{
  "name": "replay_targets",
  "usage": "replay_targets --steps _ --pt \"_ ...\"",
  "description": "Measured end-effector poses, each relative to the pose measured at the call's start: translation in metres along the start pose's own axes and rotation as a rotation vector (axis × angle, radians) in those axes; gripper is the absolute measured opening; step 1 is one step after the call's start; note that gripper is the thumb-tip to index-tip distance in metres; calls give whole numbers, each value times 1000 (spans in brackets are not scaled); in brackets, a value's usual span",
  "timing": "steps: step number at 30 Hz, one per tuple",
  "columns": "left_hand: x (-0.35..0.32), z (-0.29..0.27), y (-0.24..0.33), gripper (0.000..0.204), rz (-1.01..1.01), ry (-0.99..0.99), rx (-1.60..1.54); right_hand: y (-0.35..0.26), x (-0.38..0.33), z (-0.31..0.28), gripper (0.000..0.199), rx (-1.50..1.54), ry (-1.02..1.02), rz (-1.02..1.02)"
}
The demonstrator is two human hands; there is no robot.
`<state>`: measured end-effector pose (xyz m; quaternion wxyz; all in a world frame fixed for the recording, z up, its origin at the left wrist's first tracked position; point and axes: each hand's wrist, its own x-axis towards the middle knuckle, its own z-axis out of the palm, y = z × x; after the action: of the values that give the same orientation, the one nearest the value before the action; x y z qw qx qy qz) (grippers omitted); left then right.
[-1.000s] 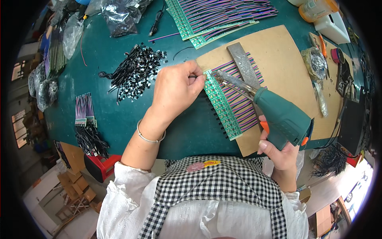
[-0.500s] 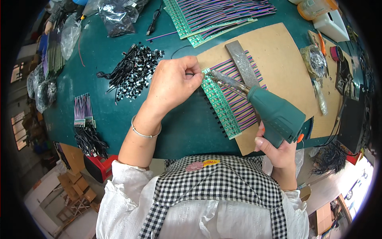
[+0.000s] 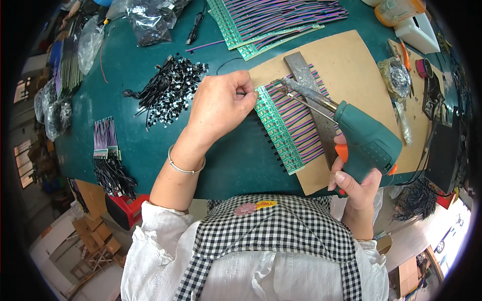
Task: The person solders wires to small green PCB strips with a soldering iron at a factory workbench.
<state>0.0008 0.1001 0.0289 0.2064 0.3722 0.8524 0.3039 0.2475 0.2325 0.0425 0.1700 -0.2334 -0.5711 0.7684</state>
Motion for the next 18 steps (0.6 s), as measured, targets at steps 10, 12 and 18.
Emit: replay_targets --steps 10,12,18 --pt "-5 0 -6 9 55 25 -17 -11 -9 -22 69 -28 263 -171" --pt "-14 -8 -2 9 57 30 -23 -15 -9 -39 68 46 225 -303" --pt "-53 -36 -29 13 -106 93 -52 -18 -6 -61 53 -281 622 -417"
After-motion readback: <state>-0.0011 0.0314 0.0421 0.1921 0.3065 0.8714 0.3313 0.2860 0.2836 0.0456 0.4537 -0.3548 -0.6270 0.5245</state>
